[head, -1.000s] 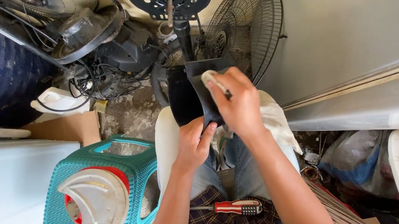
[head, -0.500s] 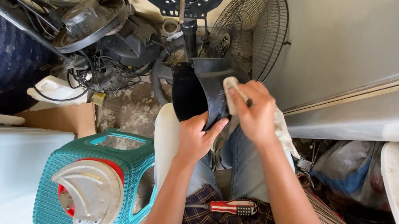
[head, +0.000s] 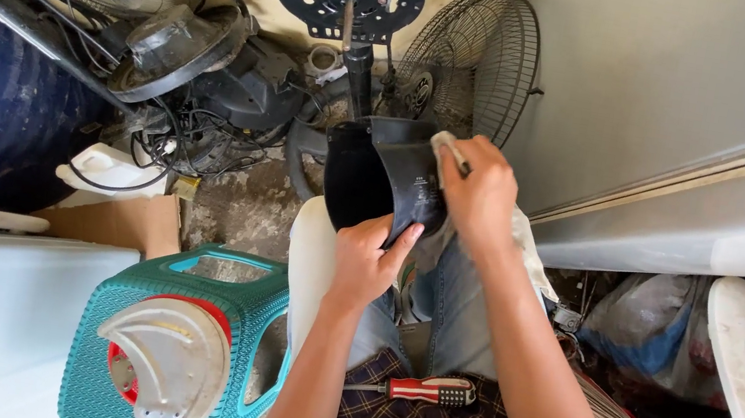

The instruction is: Cleaning the motor housing and internal components of an electric fan using a cloth and a screwdriver.

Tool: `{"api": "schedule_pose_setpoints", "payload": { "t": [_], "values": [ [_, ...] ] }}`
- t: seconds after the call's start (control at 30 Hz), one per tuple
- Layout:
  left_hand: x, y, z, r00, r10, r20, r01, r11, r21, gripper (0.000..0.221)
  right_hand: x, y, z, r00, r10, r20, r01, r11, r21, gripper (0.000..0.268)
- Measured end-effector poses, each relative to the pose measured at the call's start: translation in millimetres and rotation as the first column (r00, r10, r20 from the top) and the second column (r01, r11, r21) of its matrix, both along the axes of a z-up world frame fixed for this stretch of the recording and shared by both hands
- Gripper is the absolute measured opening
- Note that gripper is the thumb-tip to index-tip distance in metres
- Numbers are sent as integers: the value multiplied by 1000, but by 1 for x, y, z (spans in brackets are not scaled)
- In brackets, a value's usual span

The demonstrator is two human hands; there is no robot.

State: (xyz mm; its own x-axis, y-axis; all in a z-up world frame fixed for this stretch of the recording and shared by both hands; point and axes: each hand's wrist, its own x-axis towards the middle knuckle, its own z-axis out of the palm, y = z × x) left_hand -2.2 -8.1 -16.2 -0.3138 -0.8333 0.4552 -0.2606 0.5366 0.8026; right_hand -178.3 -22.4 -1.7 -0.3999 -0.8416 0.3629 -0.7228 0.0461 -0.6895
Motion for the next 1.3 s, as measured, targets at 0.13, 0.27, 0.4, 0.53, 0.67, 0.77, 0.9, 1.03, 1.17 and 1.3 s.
{"api": "schedule_pose_setpoints", "payload": {
  "t": [0.13,0.27,0.4,0.53,0.67,0.77,0.9,1.03,1.17,1.3],
  "values": [
    [-2,-1,4,1000,-1,13,2,1000,-23,47,-15,-2,-15,1000,-1,28,-1,999,52,11],
    [-6,-2,2,1000,-28,-1,28,1000,-10,44,20,21,16,975,172,140,-162,983,-81,5],
    [-2,1,3,1000,-1,-7,0,999,-37,49,9,24,-9,973,102,208,-73,987,-141,7],
    [-3,0,6,999,4,-32,-4,1000,-8,50,-8,22,-21,978,-21,208,37,996,-76,14],
    [-9,-1,-8,999,44,14,-44,999,-13,54,19,43,9,957,50,286,-45,999,-23,11],
    [-9,0,-8,995,96,39,-94,994,-48,56,17,46,7,915,171,365,-150,985,-84,12],
    [-9,1,-2,990,124,63,-115,985,-129,56,13,49,56,963,264,59,-256,960,-110,24],
    [-10,-1,-4,990,136,40,-129,982,-142,57,49,87,183,861,400,313,-317,905,-283,54],
    [-16,4,-8,988,137,64,-127,982,-137,54,84,140,277,315,632,708,-324,773,-546,73],
    [-10,7,-16,983,161,84,-148,980,-136,51,92,150,292,256,548,796,-254,833,-492,57]
  ]
}}
